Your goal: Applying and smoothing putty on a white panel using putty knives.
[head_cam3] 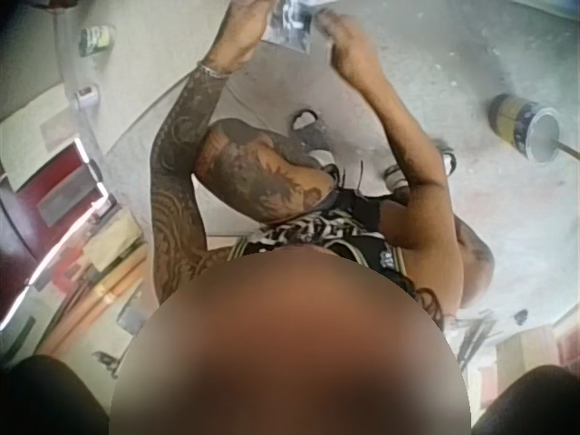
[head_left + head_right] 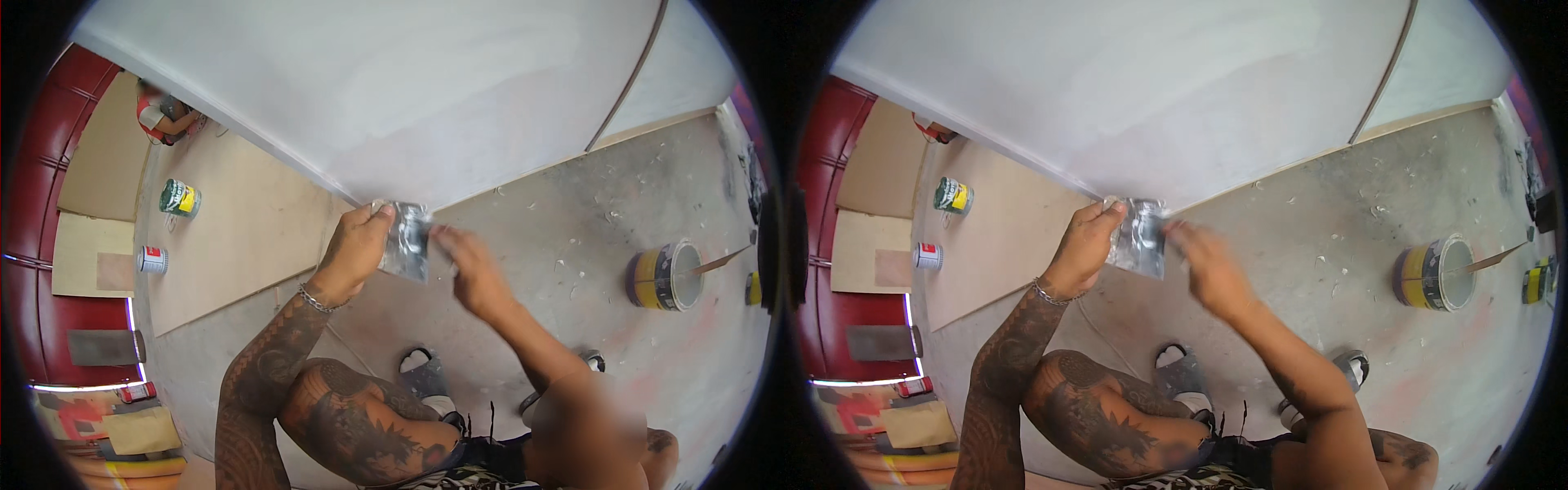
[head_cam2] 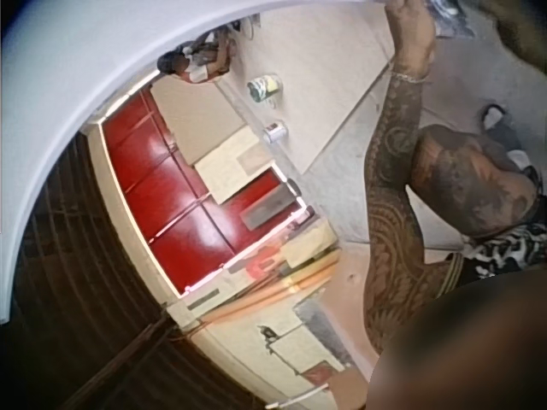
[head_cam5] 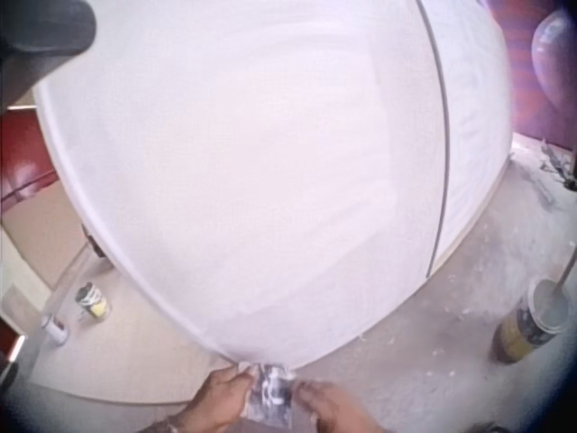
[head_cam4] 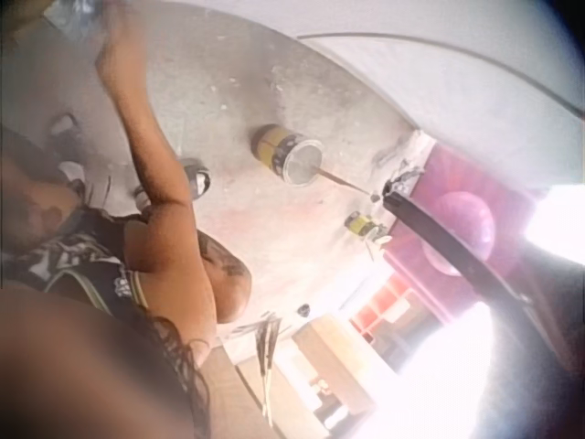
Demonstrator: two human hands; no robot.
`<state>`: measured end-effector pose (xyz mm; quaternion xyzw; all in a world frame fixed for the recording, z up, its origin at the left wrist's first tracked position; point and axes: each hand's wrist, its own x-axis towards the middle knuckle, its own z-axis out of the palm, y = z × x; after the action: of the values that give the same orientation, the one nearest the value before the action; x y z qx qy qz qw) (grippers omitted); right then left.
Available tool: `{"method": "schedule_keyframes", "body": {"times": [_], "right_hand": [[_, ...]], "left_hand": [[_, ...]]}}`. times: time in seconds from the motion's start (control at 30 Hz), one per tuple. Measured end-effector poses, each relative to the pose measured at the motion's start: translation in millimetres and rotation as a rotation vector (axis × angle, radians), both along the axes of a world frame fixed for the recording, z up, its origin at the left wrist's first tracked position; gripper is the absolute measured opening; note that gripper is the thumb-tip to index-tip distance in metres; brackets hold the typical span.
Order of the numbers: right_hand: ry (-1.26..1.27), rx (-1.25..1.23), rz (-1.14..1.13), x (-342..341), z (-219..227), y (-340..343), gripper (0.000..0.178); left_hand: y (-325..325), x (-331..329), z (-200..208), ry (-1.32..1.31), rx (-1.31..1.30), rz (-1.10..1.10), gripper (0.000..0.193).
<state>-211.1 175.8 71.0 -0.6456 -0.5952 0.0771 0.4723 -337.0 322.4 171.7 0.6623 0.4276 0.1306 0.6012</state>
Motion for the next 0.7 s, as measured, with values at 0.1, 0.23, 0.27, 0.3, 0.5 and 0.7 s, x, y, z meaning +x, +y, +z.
{"method": "schedule_keyframes", "body": {"times": [0.1,0.23,0.27,0.3,0.5,0.7], "right_hand": [[0.205,-0.075,-0.131,61.6,-19.5,-0.5,0.043],[0.310,-0.389,-0.167,134.5,25.7,-38.7,0.031],[0.545,-0.406,-0.171,151.4,26.8,-56.1,0.031],[0.785,-0.419,-0.173,160.9,28.2,-70.2,0.031],[1.503,-0.628,-0.374,160.3,40.0,-154.1,0.022],[2.572,-0.021,-0.100,113.8,-62.9,-182.4,0.022]], "left_hand": [[-6.0,1.9,-5.6,0.004,-0.217,-0.128,0.027],[-24.8,10.7,-9.6,0.191,0.190,-0.382,0.028],[-26.6,8.3,-18.9,0.173,0.217,-0.454,0.027],[-30.2,7.0,-23.6,0.161,0.244,-0.525,0.026],[-77.0,18.3,-22.8,-0.043,0.441,-0.536,0.026],[-133.5,96.6,-68.5,-0.528,1.012,-0.902,0.042]]}}
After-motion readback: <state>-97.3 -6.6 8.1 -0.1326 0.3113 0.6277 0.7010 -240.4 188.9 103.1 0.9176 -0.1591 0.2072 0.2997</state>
